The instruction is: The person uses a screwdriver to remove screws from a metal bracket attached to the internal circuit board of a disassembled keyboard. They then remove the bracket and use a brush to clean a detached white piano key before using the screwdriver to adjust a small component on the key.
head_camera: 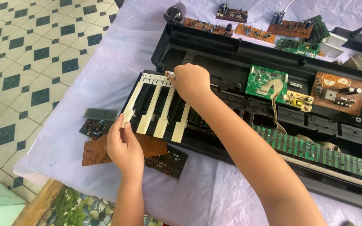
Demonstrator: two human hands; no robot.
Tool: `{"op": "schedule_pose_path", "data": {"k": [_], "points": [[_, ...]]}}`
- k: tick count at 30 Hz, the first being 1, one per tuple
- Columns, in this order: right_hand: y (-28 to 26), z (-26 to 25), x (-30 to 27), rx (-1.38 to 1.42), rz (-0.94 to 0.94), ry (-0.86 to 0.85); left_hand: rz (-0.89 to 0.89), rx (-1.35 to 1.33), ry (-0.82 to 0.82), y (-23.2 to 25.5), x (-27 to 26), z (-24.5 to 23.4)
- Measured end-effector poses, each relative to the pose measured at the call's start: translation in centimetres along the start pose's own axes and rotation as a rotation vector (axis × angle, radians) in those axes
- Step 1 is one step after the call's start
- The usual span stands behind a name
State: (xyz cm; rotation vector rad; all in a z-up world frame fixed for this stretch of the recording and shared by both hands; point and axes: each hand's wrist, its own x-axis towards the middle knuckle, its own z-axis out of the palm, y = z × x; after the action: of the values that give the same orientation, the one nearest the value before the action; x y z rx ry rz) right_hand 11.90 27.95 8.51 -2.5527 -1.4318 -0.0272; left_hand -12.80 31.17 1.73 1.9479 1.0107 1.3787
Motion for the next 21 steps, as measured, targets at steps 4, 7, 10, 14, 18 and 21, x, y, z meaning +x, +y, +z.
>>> {"op": "schedule_pose_path", "data": {"k": [4, 7, 10, 14, 18, 21], "points": [[-0.4, -0.5, -0.7, -0.007, 0.007, 0.014, 0.0, 0.001, -0.001, 0.7, -0.1, -0.1], [-0.4, -0.9, -1.4, -0.045, -0.013, 0.017, -0.005, -0.006, -0.047, 0.9, -0.1, 0.1], [-0.4, -0.7, -1.9, -0.034, -0.003, 0.039, -0.021, 0.01, -0.058, 0.4, -0.4, 0.2], [-0.4, -0.9, -2.3, -0.115, -0.018, 0.083, 0.0, -0.002, -0.076, 0.7, -0.2, 0.0], [-0.3, -1.4, -2.7, -0.088, -0.034, 0.109, 0.1, 0.018, -0.035, 0.3, -0.1, -0.1], [-0.7, -2.7, -3.1, -0.037, -0.02, 0.14, 0.144, 0.018, 0.004, -0.6, -0.5, 0.0]]}}
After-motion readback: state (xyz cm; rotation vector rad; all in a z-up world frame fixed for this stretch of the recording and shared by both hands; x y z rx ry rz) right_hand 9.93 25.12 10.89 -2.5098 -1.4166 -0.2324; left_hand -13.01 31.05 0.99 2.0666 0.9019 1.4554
